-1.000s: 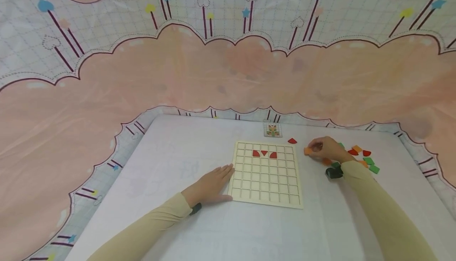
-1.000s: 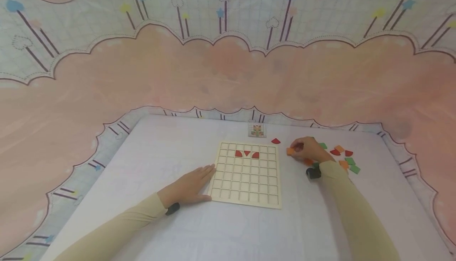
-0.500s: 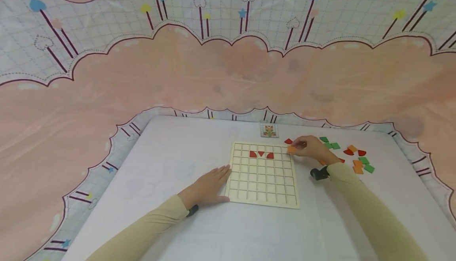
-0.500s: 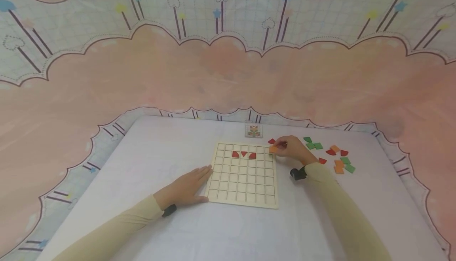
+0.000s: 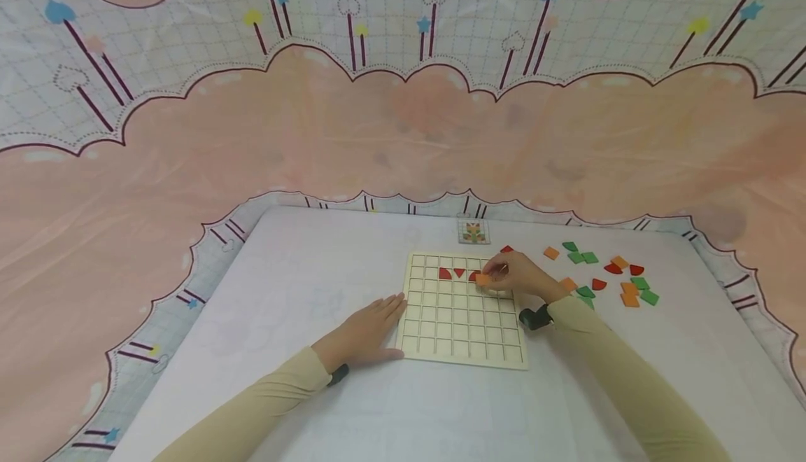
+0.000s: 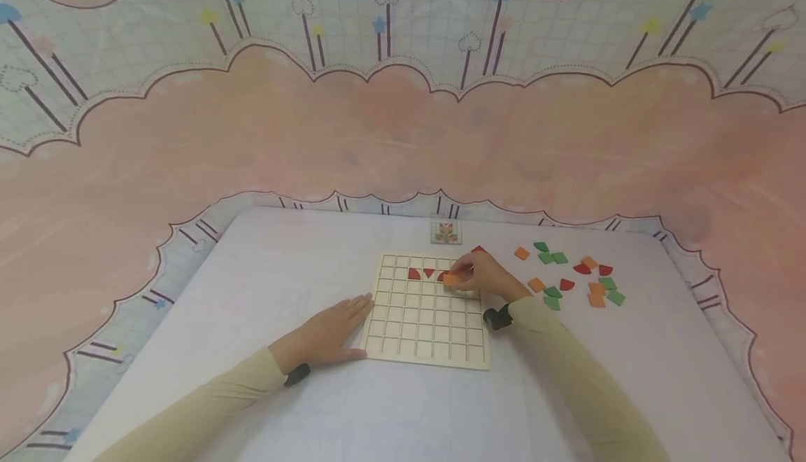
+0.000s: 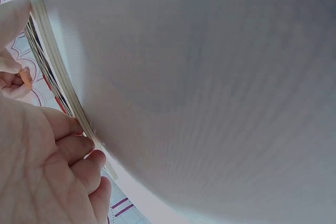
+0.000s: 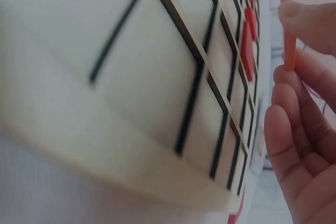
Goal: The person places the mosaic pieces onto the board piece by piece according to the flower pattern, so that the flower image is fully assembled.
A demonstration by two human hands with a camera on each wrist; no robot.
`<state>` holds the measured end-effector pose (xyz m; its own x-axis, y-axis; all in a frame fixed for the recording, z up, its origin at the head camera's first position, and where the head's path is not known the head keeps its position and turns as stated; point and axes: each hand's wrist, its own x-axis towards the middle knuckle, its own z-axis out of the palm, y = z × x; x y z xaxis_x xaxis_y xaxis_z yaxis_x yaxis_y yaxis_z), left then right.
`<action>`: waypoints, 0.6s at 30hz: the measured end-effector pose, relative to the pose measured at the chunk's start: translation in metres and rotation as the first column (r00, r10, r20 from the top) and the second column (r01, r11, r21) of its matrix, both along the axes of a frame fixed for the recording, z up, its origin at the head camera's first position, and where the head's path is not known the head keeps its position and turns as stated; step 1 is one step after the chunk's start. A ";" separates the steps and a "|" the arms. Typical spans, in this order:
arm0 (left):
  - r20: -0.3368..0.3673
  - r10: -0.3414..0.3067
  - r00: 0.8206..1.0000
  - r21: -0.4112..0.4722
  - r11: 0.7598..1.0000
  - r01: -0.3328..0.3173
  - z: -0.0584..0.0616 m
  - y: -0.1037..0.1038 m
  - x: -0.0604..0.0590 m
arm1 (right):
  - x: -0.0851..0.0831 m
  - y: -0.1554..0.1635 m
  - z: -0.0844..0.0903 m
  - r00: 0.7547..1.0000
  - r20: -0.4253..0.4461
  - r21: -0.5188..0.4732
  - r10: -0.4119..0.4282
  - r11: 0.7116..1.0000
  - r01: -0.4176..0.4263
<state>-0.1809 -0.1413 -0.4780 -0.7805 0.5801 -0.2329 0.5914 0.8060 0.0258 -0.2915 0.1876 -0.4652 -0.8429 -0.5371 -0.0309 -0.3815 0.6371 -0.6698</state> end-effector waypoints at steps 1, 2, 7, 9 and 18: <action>0.000 0.000 1.000 0.002 1.000 0.000 0.000 0.000 0.000 | 0.001 -0.002 0.000 1.000 0.000 0.008 0.001 1.000 -0.001; 0.000 0.000 1.000 0.003 1.000 0.000 0.000 0.000 0.000 | 0.001 -0.005 -0.001 1.000 -0.003 0.014 0.003 1.000 -0.003; 0.003 -0.003 1.000 0.009 1.000 0.003 0.001 -0.001 -0.001 | 0.002 -0.013 -0.003 1.000 -0.022 0.039 0.008 0.999 -0.007; 0.002 -0.006 1.000 0.011 1.000 0.006 0.001 -0.001 0.000 | 0.002 -0.015 -0.004 0.999 -0.034 0.055 0.014 0.998 -0.012; -0.001 -0.016 1.000 0.020 1.000 0.016 0.000 -0.002 0.000 | 0.002 -0.019 -0.006 0.999 -0.043 0.117 0.019 0.993 -0.014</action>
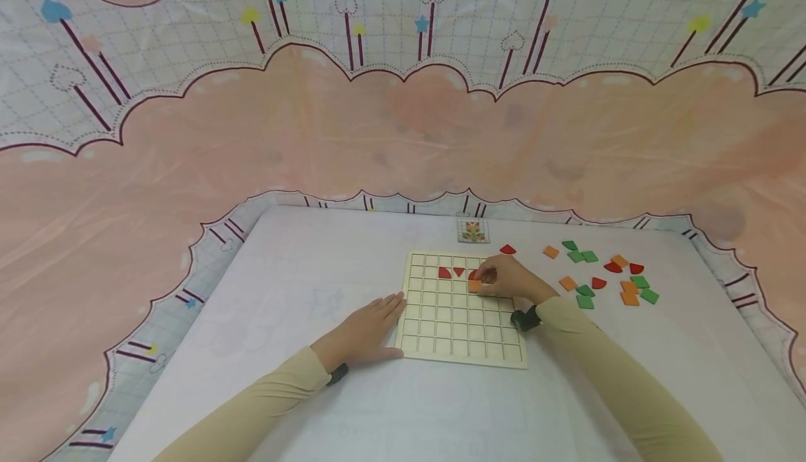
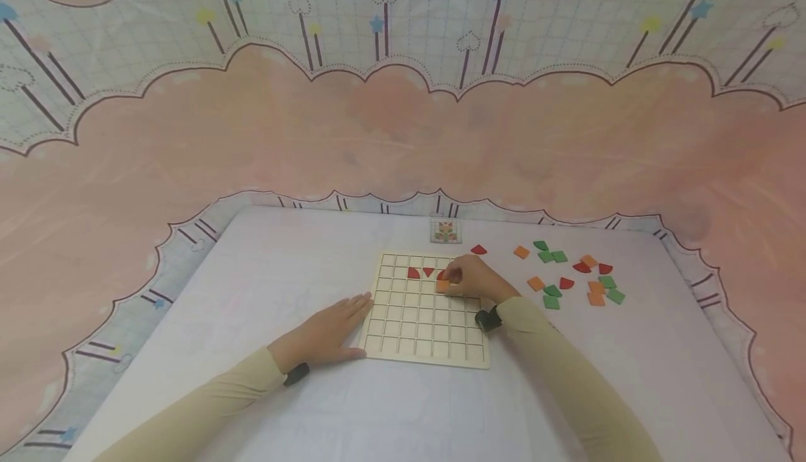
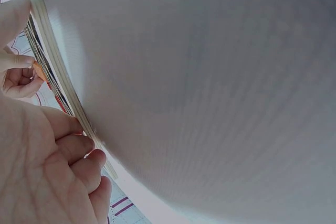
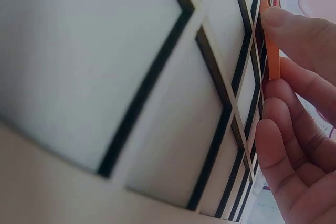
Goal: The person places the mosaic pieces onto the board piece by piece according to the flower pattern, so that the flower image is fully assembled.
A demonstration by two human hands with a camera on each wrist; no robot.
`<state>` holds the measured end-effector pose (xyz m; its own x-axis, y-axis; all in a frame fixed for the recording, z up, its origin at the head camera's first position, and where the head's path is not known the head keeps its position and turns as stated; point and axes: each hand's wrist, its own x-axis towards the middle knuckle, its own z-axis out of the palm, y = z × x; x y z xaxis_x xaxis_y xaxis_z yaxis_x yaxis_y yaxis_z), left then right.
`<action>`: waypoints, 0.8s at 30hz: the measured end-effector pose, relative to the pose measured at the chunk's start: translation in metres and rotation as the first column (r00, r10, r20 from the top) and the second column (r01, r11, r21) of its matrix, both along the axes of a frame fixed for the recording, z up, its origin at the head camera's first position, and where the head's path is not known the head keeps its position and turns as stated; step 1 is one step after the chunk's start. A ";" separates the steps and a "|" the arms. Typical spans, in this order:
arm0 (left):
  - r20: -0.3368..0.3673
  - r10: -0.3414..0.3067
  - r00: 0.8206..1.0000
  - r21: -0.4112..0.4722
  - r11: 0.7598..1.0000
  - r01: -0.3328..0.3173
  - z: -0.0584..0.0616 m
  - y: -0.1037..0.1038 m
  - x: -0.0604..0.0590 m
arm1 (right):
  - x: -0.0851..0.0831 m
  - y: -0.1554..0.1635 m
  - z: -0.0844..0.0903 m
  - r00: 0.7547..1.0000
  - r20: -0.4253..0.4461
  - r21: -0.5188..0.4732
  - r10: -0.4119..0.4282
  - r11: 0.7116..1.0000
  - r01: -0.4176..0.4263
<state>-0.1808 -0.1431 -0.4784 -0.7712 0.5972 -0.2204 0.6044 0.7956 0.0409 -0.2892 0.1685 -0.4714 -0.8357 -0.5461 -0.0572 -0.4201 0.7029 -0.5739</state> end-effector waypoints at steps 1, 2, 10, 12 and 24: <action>0.001 0.001 1.000 0.000 1.000 -0.001 0.000 0.000 0.000 | 0.000 0.000 0.000 1.000 0.001 0.002 0.000 1.000 0.000; 0.000 0.000 1.000 0.003 1.000 0.000 0.001 0.000 0.000 | 0.000 0.000 0.000 1.000 0.002 0.001 0.000 1.000 0.000; -0.002 -0.001 1.000 0.000 1.000 0.001 0.002 0.000 -0.001 | 0.002 0.002 0.005 1.000 -0.010 -0.046 0.018 0.999 -0.019; -0.002 -0.003 1.000 0.004 1.000 0.003 0.001 0.000 -0.001 | 0.003 0.003 0.005 1.000 -0.006 -0.050 0.016 0.999 -0.016; 0.000 0.011 1.000 0.005 1.000 -0.011 0.002 0.001 0.001 | -0.003 0.028 0.011 0.995 0.093 -0.173 0.029 0.985 -0.012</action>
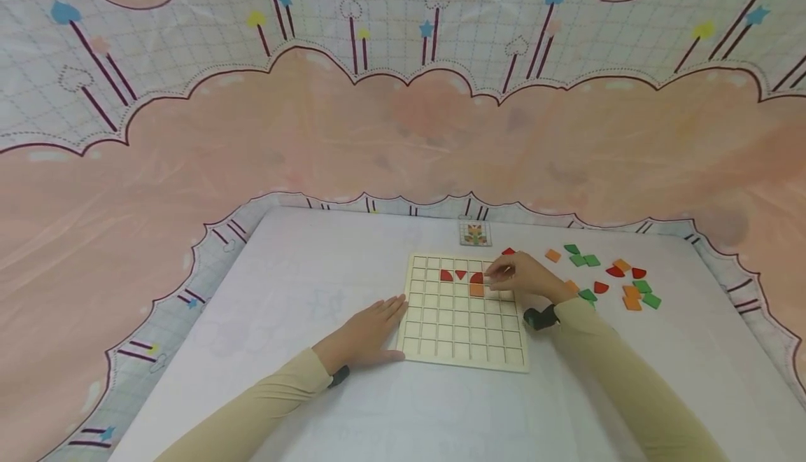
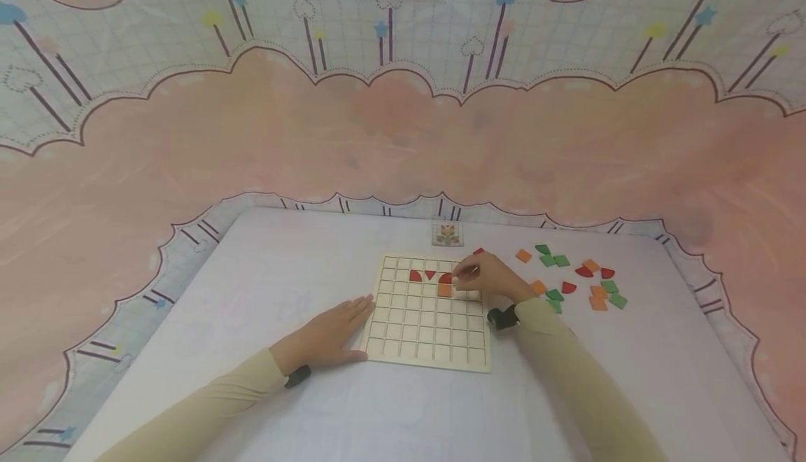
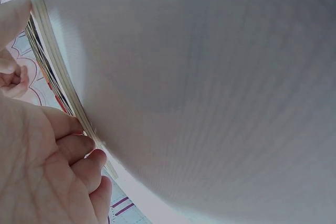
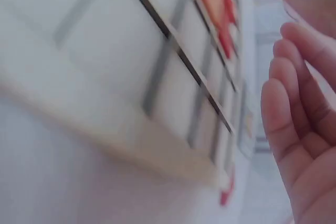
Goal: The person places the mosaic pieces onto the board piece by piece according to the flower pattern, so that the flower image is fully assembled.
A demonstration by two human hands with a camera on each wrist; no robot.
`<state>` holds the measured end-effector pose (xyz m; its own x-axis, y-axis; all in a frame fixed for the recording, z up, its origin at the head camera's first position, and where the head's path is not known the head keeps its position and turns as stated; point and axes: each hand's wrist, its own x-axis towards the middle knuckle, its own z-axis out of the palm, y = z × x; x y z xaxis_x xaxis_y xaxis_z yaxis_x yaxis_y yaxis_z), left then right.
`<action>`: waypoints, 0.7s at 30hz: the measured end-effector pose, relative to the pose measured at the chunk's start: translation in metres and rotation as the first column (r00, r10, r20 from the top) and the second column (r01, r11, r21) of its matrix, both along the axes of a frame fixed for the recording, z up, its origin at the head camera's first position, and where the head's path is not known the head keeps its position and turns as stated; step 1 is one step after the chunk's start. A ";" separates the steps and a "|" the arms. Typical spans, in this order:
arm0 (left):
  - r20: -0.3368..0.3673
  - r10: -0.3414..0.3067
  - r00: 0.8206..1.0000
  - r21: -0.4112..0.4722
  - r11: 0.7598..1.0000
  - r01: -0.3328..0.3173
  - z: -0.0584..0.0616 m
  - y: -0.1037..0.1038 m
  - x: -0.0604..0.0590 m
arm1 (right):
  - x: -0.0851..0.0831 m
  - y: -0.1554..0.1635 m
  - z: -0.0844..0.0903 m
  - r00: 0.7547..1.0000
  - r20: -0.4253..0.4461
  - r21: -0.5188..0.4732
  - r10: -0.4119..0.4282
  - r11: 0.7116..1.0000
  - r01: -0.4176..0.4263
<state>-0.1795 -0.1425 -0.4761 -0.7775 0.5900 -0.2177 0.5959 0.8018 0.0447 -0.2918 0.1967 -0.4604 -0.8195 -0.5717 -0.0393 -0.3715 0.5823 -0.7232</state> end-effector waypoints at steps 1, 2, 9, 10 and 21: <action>0.000 -0.001 1.000 0.000 1.000 0.001 -0.001 0.000 0.000 | 0.000 0.005 0.003 1.000 -0.005 -0.013 0.005 1.000 -0.005; -0.002 -0.002 1.000 -0.001 1.000 0.002 -0.001 0.000 0.000 | -0.001 0.010 0.007 1.000 -0.014 -0.014 0.003 1.000 -0.004; -0.007 -0.003 1.000 -0.001 1.000 0.003 0.000 -0.001 0.000 | -0.004 0.047 0.026 0.996 -0.073 0.000 -0.056 0.998 0.057; -0.007 -0.004 1.000 -0.003 1.000 0.004 0.000 -0.001 -0.001 | -0.004 0.052 0.028 0.995 -0.083 -0.001 -0.060 0.998 0.060; -0.008 -0.018 1.000 -0.005 1.000 0.018 0.000 -0.003 0.000 | 0.002 0.105 0.021 0.991 -0.042 0.089 -0.128 0.987 0.131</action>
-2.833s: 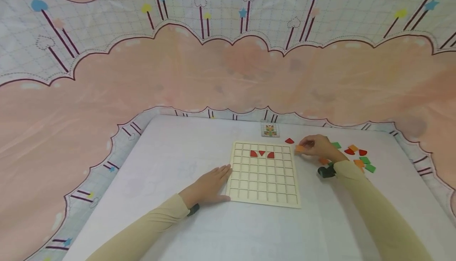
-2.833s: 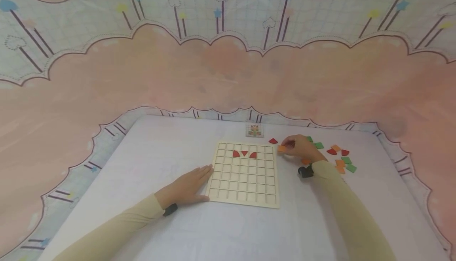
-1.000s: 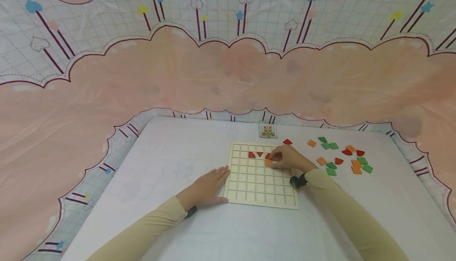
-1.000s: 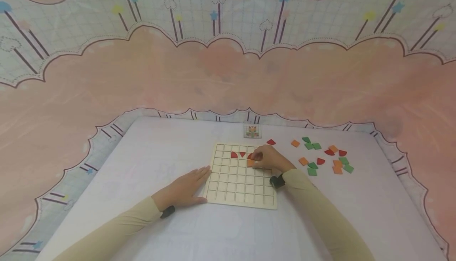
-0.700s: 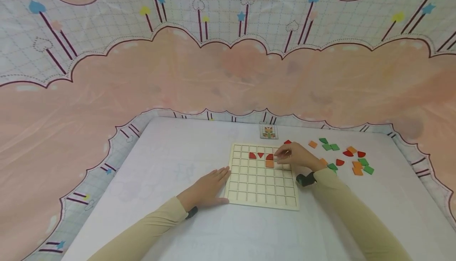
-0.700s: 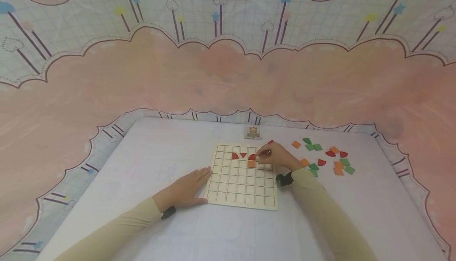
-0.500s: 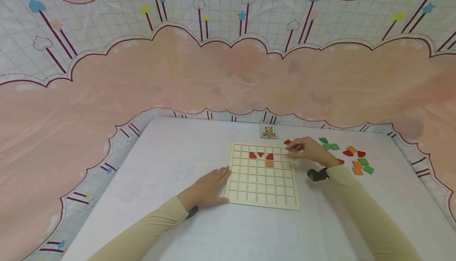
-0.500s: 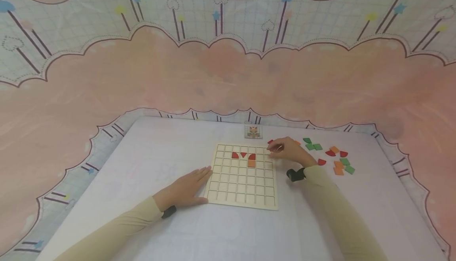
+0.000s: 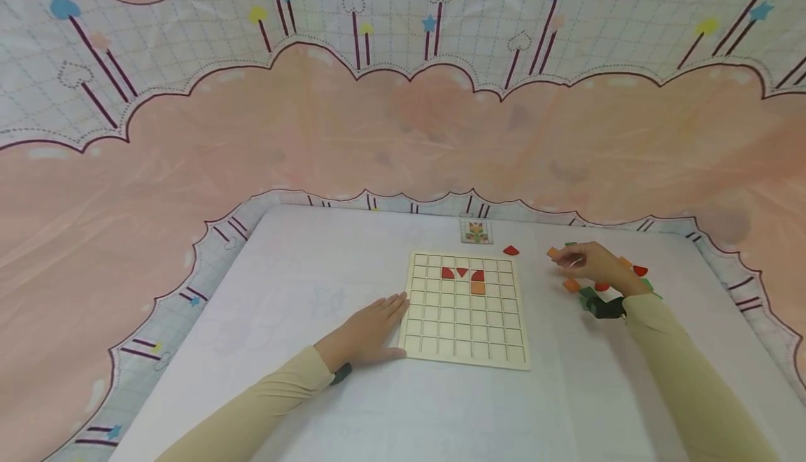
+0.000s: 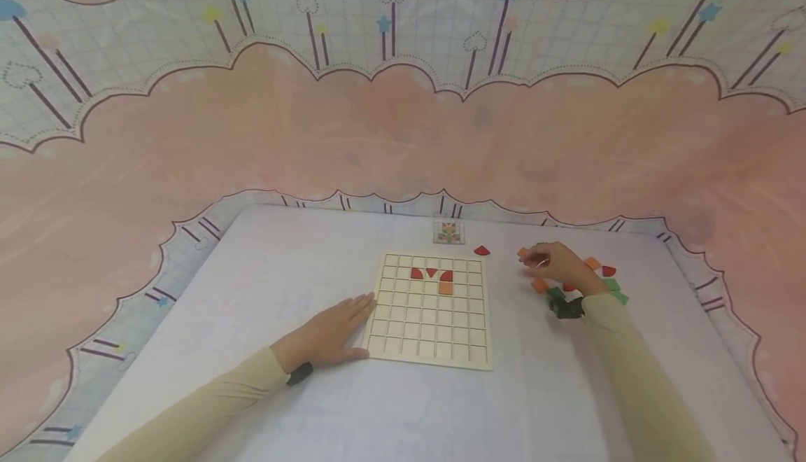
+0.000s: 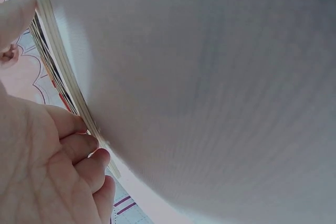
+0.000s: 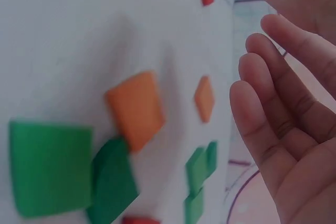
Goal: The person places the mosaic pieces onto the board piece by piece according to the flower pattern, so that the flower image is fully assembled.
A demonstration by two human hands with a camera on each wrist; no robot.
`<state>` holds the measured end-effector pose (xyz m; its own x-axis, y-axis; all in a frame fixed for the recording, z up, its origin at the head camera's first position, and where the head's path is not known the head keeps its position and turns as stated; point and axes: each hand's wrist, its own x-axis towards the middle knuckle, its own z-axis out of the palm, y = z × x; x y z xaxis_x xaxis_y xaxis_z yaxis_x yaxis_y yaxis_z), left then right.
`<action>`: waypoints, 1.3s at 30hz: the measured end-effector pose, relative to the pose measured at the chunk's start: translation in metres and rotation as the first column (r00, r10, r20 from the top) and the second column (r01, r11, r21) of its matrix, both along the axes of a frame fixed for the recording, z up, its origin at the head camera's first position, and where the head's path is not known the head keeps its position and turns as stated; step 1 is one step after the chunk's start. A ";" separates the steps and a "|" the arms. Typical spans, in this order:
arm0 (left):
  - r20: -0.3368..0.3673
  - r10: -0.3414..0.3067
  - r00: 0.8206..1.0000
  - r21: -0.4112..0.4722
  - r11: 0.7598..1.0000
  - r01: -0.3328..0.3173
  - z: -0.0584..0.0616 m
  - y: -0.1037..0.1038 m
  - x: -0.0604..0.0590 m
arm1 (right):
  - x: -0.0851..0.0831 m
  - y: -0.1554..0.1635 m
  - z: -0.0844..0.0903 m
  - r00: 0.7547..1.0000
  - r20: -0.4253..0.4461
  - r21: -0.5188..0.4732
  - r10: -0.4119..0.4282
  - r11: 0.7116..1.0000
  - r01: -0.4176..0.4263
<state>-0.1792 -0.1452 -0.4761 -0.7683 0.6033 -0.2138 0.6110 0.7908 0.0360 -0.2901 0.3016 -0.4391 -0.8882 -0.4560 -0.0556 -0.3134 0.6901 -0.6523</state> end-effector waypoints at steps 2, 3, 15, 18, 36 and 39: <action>-0.003 -0.004 1.000 -0.005 1.000 0.004 0.000 0.000 0.000 | 0.002 0.007 -0.004 1.000 0.015 0.023 -0.006 1.000 0.006; -0.006 -0.006 1.000 -0.008 1.000 0.006 0.000 0.000 -0.001 | 0.003 0.010 -0.007 0.999 0.026 0.036 -0.018 0.999 0.017; -0.022 -0.012 1.000 -0.009 1.000 0.012 0.000 0.001 -0.001 | 0.006 0.030 -0.022 0.985 0.165 0.063 -0.058 0.997 0.049; -0.020 -0.008 1.000 -0.016 1.000 0.007 0.000 0.001 -0.001 | 0.003 0.032 -0.028 0.983 0.170 0.075 -0.072 0.995 0.060; -0.009 0.002 1.000 -0.006 1.000 -0.002 0.004 0.003 0.001 | -0.003 0.008 -0.039 0.996 0.008 0.121 -0.092 0.989 0.090; -0.009 0.006 1.000 -0.010 1.000 -0.006 0.003 0.003 0.001 | -0.004 0.004 -0.040 0.996 0.016 0.112 -0.093 0.990 0.091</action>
